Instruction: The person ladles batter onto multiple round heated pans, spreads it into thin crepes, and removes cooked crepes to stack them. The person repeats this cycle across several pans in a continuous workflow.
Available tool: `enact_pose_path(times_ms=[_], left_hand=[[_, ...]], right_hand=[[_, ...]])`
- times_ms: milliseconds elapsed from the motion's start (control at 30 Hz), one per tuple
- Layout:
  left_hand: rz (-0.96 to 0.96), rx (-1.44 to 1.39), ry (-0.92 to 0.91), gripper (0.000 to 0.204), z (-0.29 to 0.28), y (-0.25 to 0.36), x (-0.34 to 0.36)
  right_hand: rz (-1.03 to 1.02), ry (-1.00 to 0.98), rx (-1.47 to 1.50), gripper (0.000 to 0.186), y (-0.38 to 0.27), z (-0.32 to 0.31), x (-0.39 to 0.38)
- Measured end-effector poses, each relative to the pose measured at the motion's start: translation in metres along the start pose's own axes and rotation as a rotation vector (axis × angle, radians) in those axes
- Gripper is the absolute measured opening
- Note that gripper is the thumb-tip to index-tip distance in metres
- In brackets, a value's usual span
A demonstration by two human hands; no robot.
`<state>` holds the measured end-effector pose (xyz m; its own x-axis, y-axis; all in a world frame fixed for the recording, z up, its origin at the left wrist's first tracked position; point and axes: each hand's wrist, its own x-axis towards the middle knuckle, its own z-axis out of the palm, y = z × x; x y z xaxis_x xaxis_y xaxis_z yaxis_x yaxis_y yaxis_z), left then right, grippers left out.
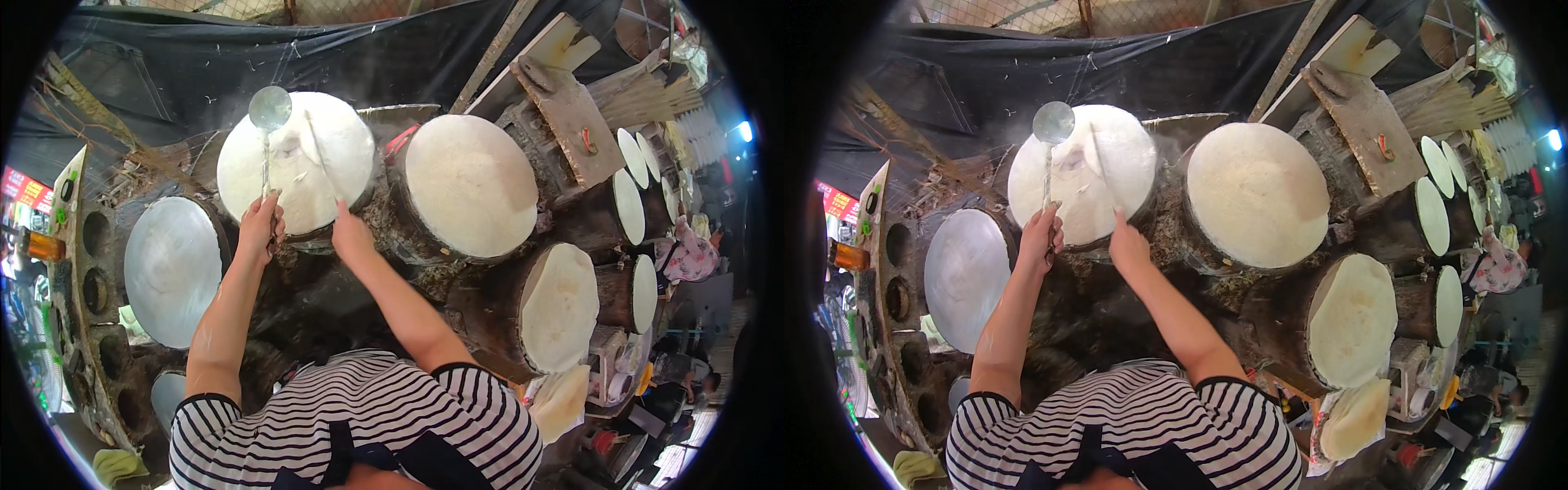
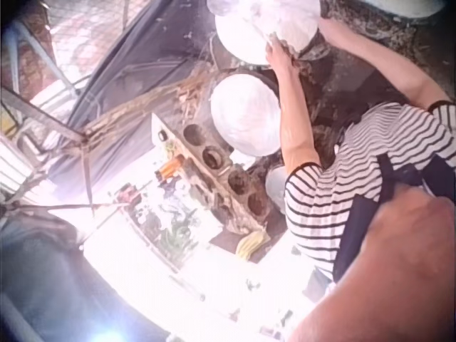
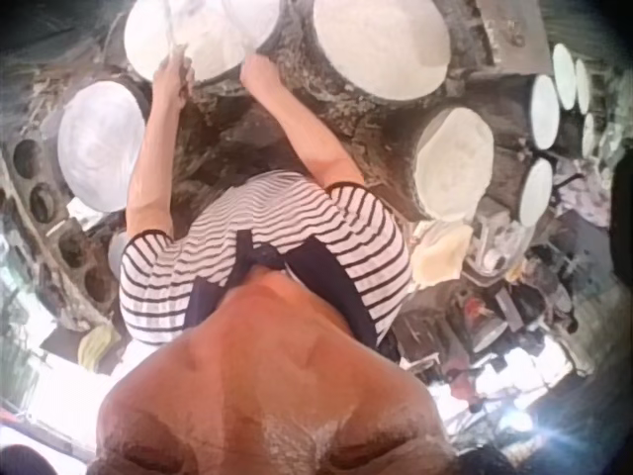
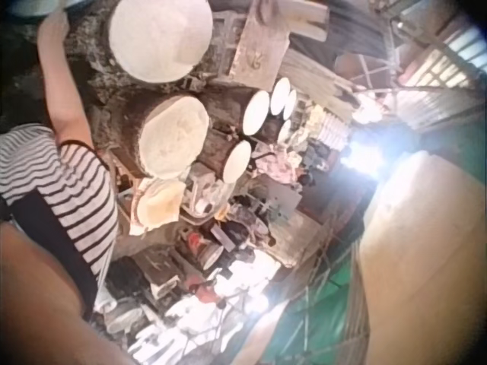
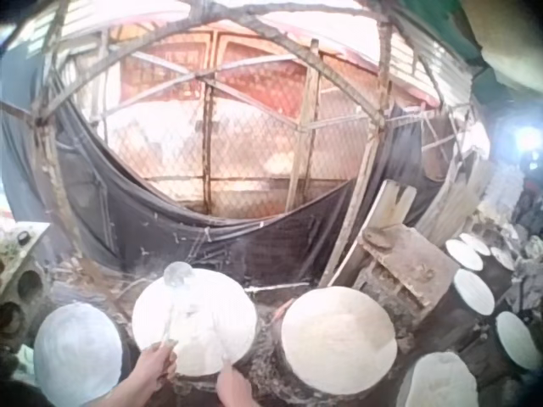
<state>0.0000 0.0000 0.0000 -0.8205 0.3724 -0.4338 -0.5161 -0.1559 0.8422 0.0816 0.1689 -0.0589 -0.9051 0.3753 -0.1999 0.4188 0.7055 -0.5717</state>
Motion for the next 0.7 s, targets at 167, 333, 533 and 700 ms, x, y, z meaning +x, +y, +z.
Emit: enact_pose_path(times_ms=[167, 333, 533, 700], left_hand=[[0.031, 0.057, 0.064, 0.019, 0.003, 0.001, 0.003], [0.081, 0.136, 0.159, 0.023, -0.001, -0.001, 0.006], [0.131, 0.191, 0.257, 0.021, -0.009, -0.002, 0.005], [0.182, 0.44, 0.319, 0.02, -0.025, -0.011, 0.016]], right_hand=[[-0.031, 0.121, -0.134, 0.049, 0.016, -0.038, 0.017], [-0.189, -0.029, -0.242, 0.049, 0.021, -0.032, 0.03], [-0.219, -0.075, -0.289, 0.047, 0.017, -0.053, 0.053], [-0.336, -0.054, -0.231, 0.046, 0.012, -0.04, 0.044]])
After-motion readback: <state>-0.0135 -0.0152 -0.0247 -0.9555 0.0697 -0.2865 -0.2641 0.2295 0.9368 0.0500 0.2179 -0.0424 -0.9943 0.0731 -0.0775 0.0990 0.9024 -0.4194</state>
